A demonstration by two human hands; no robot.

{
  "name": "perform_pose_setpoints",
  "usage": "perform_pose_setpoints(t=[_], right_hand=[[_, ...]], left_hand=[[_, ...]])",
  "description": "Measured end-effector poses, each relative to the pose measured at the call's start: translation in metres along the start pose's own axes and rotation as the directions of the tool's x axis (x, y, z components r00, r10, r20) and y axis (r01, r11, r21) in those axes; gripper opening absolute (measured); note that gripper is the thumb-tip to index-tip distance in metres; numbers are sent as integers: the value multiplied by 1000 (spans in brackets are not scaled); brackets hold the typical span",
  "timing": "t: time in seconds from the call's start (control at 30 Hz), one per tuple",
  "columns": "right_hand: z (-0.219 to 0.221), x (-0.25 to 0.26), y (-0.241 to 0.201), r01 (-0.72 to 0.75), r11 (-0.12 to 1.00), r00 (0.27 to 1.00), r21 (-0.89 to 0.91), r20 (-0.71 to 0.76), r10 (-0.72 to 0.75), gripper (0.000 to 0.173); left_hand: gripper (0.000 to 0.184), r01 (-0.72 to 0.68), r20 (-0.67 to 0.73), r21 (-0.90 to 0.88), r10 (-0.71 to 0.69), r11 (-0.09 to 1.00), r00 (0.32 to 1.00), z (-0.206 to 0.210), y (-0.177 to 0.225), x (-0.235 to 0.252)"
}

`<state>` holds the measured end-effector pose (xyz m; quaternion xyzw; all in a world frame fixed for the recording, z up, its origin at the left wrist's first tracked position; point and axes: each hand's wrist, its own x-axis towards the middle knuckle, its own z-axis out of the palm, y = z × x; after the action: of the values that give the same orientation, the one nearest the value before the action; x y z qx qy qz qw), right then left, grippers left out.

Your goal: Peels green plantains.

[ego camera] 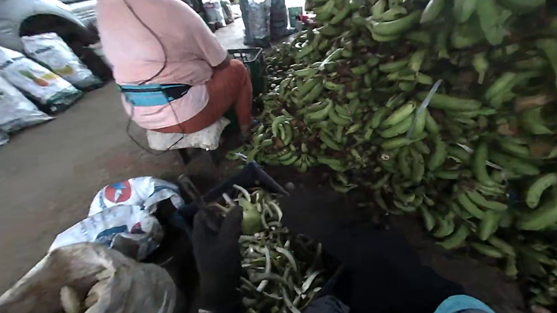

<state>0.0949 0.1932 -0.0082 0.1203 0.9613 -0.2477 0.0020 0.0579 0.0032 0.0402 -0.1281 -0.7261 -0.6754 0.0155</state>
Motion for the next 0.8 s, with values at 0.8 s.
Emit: perform_pose_setpoints(t=[0.8], right_hand=[[-22, -8, 31, 98, 431, 915, 897, -251, 315, 60]], left_hand=[[39, 145, 388, 193, -211, 970, 897, 31, -62, -42]])
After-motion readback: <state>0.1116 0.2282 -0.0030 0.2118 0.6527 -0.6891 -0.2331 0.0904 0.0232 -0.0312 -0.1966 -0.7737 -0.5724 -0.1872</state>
